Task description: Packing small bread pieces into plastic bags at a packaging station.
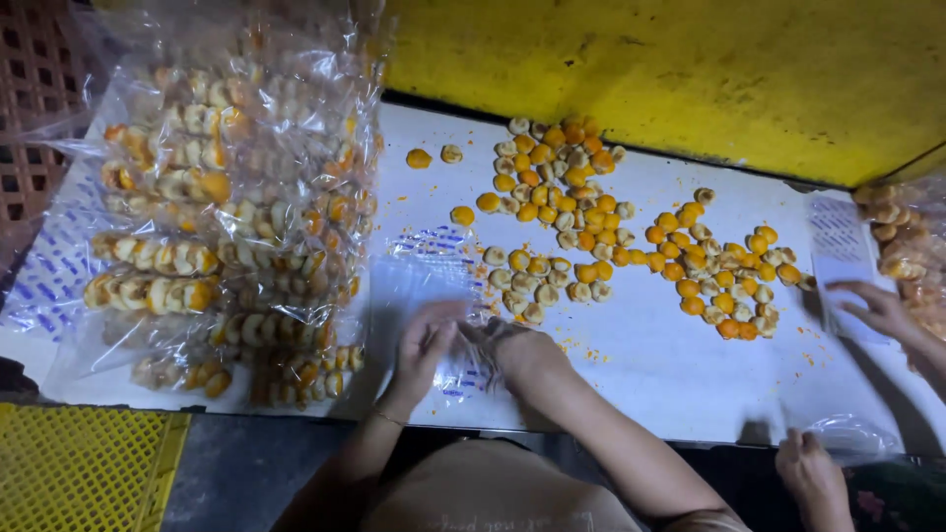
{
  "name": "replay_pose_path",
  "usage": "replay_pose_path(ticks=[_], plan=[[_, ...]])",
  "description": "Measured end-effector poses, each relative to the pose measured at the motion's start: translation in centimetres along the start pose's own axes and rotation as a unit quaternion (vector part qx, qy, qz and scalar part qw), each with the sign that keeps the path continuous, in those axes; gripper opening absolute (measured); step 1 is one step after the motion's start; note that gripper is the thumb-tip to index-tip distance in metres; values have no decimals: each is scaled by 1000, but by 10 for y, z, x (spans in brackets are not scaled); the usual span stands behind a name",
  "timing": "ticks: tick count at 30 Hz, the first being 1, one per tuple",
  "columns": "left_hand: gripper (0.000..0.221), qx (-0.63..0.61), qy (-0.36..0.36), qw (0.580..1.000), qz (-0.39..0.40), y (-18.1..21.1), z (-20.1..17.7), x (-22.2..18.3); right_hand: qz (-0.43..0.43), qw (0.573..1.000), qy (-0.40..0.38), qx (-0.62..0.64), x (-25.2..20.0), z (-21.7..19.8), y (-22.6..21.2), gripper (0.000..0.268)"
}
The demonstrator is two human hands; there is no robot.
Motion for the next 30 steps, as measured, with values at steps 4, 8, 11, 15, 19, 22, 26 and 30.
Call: replay_pose_path(ticks=[4, 8, 11, 15, 19, 22, 26, 30], plan=[[58, -165, 129, 953, -218, -108, -22, -50, -200, 943, -17, 266, -43, -145, -81, 83], [36, -308, 219, 857, -349, -148, -43, -68, -180, 839, 58, 510, 19, -109, 4, 21], [41, -325, 210, 862, -327, -148, -62, -56, 38, 976, 197, 87, 93, -46, 116, 22], [45, -284, 252, 854, -355, -118, -58, -44, 101, 975, 199, 7, 112, -32, 142, 36], [35, -274, 287, 837, -377, -110, -65, -38, 167, 885, 298, 315, 61, -54, 127, 30], [35, -269, 276, 833, -396, -104, -68, -30, 86, 758, 347, 546, 4, -64, 69, 32], [39, -201, 217, 854, -428, -94, -47, -24, -51, 745, 364, 557, -31, -72, -22, 30], [44, -136, 211, 869, -427, -46, -29, -6, -177, 834, 412, 320, -28, -115, -70, 24]])
Point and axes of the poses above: each hand's wrist, its own x-axis towards the middle knuckle, its own z-axis out of the palm, y = z × x, the point moved 5 cm from there along x, towards the middle knuckle, and after that the axes turned 10 degrees about x, right-handed, at the moved point
